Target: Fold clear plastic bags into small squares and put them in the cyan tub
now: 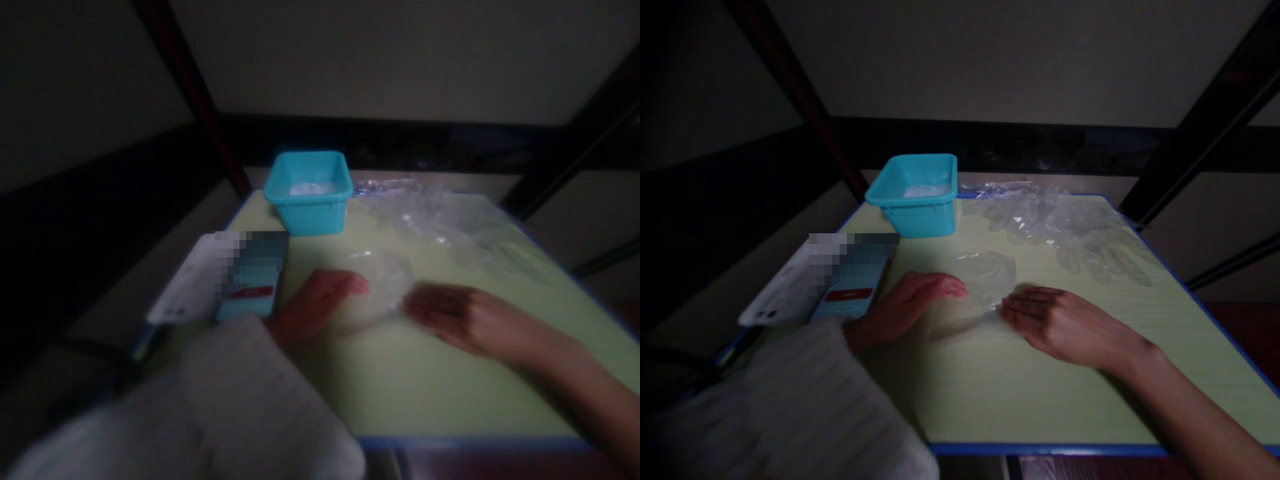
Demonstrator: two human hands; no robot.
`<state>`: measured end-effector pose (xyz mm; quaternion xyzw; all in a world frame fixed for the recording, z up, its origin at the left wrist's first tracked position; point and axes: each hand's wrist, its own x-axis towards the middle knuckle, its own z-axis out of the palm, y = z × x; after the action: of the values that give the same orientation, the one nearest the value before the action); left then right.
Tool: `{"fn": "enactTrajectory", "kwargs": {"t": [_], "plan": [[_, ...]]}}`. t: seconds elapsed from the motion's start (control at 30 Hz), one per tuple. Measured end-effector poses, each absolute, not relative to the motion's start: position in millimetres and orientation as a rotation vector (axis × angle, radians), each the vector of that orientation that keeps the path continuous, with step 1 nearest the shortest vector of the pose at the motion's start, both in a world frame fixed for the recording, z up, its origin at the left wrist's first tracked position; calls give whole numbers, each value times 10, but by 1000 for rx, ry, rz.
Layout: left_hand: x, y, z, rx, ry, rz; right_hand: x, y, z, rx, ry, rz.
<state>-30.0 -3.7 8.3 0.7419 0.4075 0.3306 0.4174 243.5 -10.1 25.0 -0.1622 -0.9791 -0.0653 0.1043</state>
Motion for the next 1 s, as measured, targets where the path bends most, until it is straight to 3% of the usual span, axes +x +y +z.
{"fn": "enactTrajectory", "kwargs": {"t": [0.53,1.0], "plan": [[-281,88,0,1516,1032,830,2442,122,315,-797,-2747,237],[-313,222,-107,1432,1024,904,2271,223,239,-1178,-2168,851]]}}
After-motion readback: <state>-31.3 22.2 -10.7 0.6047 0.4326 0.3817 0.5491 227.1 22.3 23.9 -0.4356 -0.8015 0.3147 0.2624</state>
